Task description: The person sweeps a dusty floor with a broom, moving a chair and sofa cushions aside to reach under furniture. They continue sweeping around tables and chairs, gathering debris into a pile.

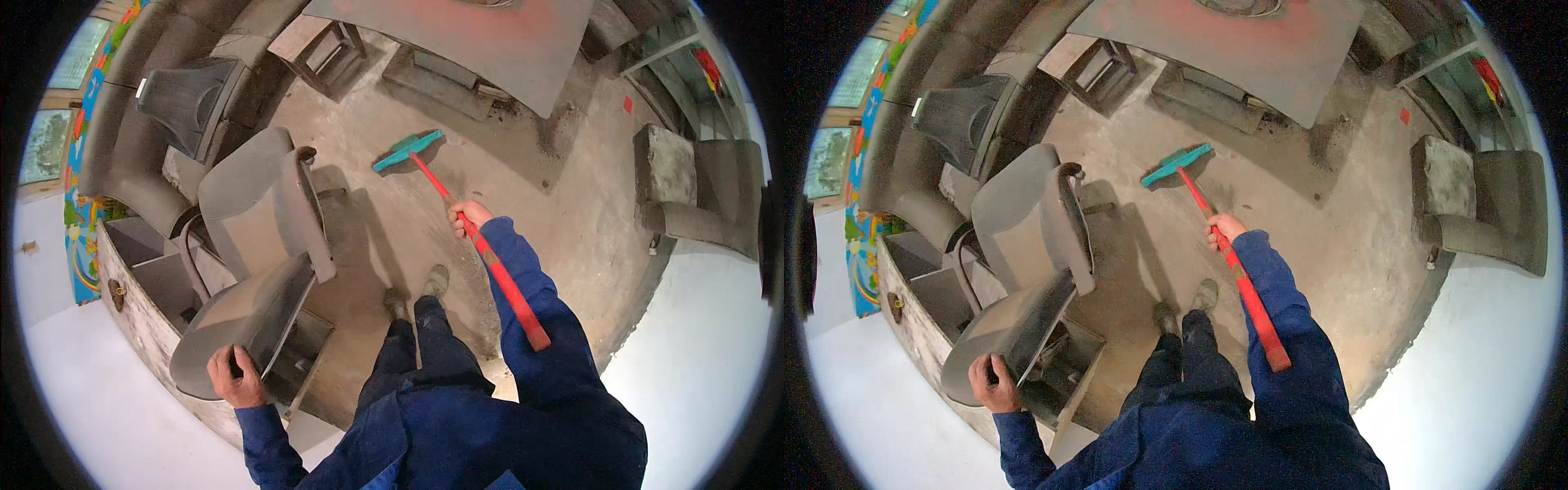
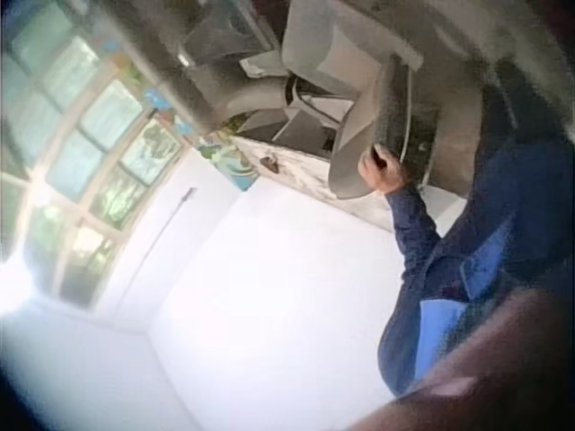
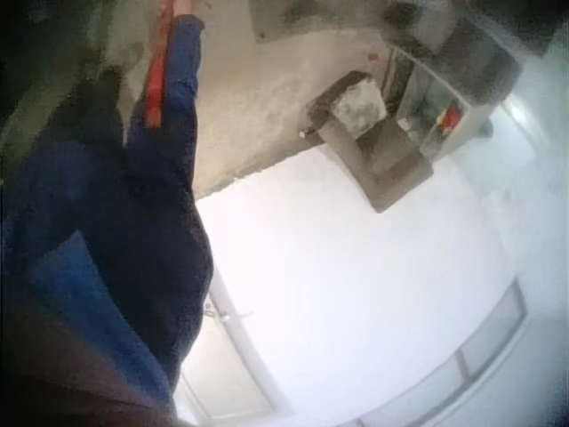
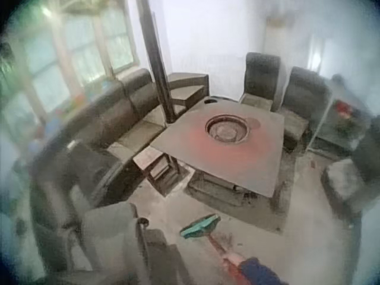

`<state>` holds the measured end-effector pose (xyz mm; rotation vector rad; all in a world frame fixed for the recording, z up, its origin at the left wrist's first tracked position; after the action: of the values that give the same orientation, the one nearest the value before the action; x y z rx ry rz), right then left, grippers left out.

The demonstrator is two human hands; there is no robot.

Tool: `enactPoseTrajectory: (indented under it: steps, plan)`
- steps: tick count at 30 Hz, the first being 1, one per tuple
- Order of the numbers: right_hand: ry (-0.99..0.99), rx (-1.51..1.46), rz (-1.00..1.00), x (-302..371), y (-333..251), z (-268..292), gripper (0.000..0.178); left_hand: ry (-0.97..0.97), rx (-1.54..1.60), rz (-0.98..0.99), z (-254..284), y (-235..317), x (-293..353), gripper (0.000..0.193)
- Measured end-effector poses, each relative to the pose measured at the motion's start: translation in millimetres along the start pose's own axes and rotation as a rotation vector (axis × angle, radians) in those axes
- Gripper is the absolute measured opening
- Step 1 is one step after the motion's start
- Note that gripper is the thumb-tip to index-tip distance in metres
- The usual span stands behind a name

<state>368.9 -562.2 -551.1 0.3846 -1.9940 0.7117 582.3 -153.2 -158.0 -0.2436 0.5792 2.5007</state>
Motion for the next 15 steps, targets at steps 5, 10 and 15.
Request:
enactPoseTrajectory:
  steps: [5,10,15]
  plan:
    - [0.014,0.114,-0.022,-19,-15,9,0.01,-0.017,-0.013,0.031,1,-7,-2,0.012]
    - [0.1,0.358,0.015,17,-4,36,0.009,-0.025,-0.033,0.027,3,-10,-2,0.011]
    - [0.178,0.282,-0.059,83,95,105,0.017,-0.056,-0.051,0.078,2,-19,1,0.011]
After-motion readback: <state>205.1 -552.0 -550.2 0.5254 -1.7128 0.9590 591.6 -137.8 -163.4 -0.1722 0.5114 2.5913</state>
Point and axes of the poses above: each hand's wrist, its own x-axis away from the middle knuckle, its own z-axis out of the back of the hand, y = z × x, the point moved 7 cm from there along -x, towards the middle knuckle, and after that the axes turned 9 degrees about x, right-handed, at the moved point
